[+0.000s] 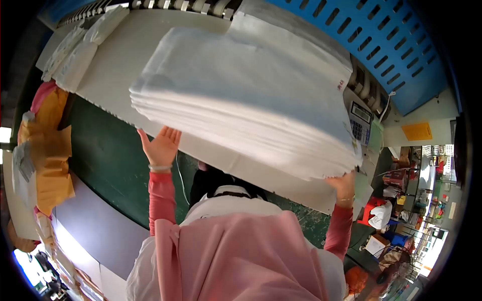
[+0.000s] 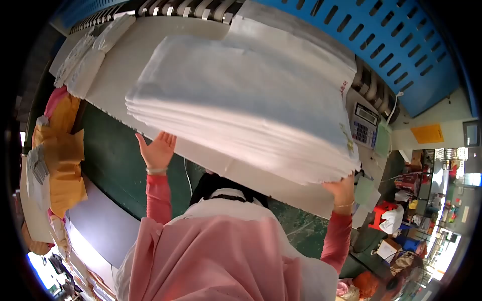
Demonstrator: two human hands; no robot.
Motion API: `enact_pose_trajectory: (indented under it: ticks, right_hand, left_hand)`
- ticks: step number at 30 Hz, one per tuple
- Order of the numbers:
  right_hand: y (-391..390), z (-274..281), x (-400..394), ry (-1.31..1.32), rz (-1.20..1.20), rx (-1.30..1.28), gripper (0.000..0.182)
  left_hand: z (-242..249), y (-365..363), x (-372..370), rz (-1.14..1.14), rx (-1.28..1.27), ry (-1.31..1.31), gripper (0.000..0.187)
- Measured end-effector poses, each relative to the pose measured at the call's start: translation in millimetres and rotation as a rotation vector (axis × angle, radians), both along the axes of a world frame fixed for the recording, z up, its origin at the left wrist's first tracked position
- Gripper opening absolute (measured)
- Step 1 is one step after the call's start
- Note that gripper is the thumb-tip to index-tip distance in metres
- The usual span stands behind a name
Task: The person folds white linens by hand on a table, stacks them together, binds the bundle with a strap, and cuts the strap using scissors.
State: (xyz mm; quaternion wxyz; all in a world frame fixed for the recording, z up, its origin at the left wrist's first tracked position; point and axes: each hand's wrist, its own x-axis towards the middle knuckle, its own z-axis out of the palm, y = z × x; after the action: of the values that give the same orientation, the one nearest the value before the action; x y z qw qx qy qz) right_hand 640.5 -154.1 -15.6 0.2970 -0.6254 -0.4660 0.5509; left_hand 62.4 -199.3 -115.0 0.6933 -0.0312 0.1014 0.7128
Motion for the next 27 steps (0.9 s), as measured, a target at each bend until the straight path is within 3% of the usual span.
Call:
enact_pose_trajectory:
  ticks: [1,2,3,5,8,12,15,17,21,27]
  right_hand:
    - [-1.3,-9.3,0.2,-0.047,0.008,0.053,0.051]
    - [-2.3,-18.3,0.2,-0.097,0.015,0.105,0.05]
    - [-4.5,-26.1,0.1,0.192,-0.148,0.026,0.051]
    - [-9.7,-43.9,5.9,0.411,-0.225,0.027,0.052]
    - [-18.9,-71.0,22.0,-0.018,-0.005,0.238,0.052]
    - [-26.8,-82.0,32.0,-0.028,-0.169,0.244,0.049]
    - [-22.1,-80.0,34.4,0.041,-0.277,0.222,0.047]
    - [-24.5,-80.2,35.8,0.042,-0.321,0.209,0.045]
    - [-24.6,-82.6,30.7,0.025,-0.367,0.196,0.043]
    - [-26.3,-33.8,15.6,0.065,-0.488,0.141,0.039]
  left_hand:
    - [30.6,8.1,10.5,0.06,-0.194,0.113,0.095]
    - [41.4,14.1,7.9,0.052,-0.215,0.153,0.095]
    - [47.7,17.6,4.6,0.04,-0.245,0.189,0.095]
    - [48.9,25.1,-18.7,-0.082,-0.194,0.322,0.094]
    - [62.4,41.9,-40.7,-0.114,-0.329,0.341,0.095]
    - [66.0,65.6,-62.2,-0.237,-0.101,0.411,0.051]
    - [-10.7,77.8,-131.1,-0.243,0.136,1.24,0.042]
    - [-9.0,91.0,-164.0,-0.289,0.032,1.491,0.041]
    - [15.6,121.9,-177.5,-0.472,-0.34,1.609,0.04]
    - [-12.9,139.1,-179.5,-0.445,-0.493,1.828,0.037]
